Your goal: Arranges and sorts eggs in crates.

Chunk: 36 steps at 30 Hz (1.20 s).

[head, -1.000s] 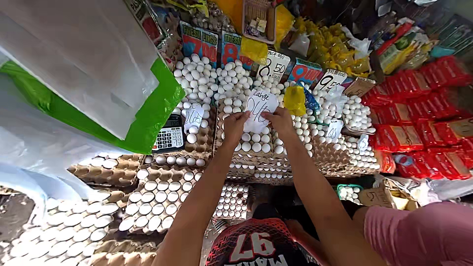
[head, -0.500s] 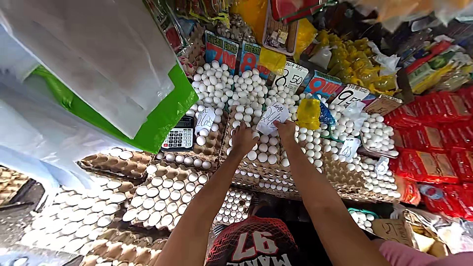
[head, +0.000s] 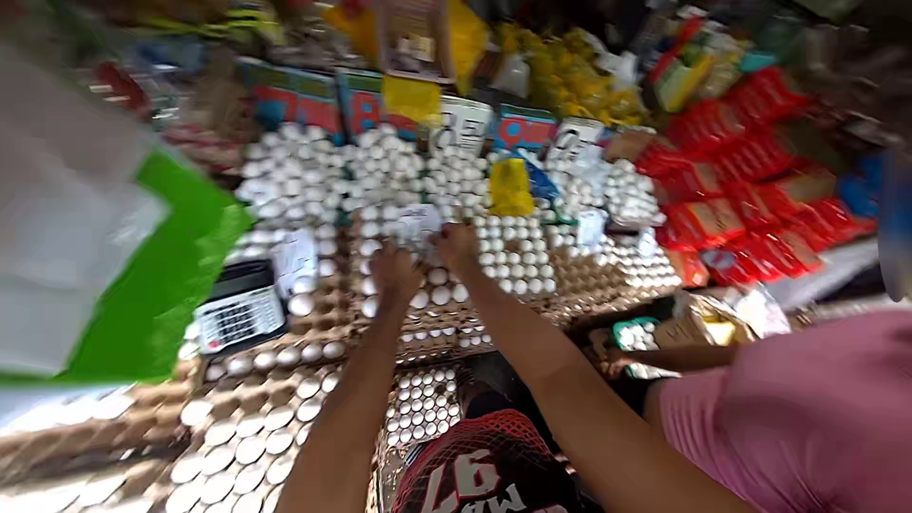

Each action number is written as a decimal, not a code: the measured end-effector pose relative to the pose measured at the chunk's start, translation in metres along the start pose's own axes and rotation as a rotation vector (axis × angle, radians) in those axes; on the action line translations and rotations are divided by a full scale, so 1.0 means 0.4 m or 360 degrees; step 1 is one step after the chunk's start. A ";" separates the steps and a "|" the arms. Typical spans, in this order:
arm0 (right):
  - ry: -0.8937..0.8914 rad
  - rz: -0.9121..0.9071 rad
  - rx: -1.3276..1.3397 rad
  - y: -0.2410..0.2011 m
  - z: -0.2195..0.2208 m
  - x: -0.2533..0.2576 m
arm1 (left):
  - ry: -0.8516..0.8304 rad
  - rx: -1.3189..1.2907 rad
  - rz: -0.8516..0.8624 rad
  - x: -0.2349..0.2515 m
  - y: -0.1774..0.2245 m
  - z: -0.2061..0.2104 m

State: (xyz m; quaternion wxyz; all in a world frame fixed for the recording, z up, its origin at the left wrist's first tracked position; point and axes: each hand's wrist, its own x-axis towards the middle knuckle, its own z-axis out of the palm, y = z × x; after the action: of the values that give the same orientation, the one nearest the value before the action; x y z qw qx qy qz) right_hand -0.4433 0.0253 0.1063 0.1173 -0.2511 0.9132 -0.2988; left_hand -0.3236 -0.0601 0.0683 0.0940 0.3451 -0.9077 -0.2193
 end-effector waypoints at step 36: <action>0.0327 -0.0732 -0.0216 0.210 0.060 -0.381 | 0.1408 -0.1181 -0.1219 -1.120 -0.591 -0.352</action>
State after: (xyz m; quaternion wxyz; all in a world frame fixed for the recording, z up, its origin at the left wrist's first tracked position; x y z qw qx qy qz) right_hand -0.3382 0.1524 0.0463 -0.0641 -0.4277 0.8572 -0.2797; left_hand 0.1935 0.0346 0.0749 0.4831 0.6433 -0.4634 -0.3716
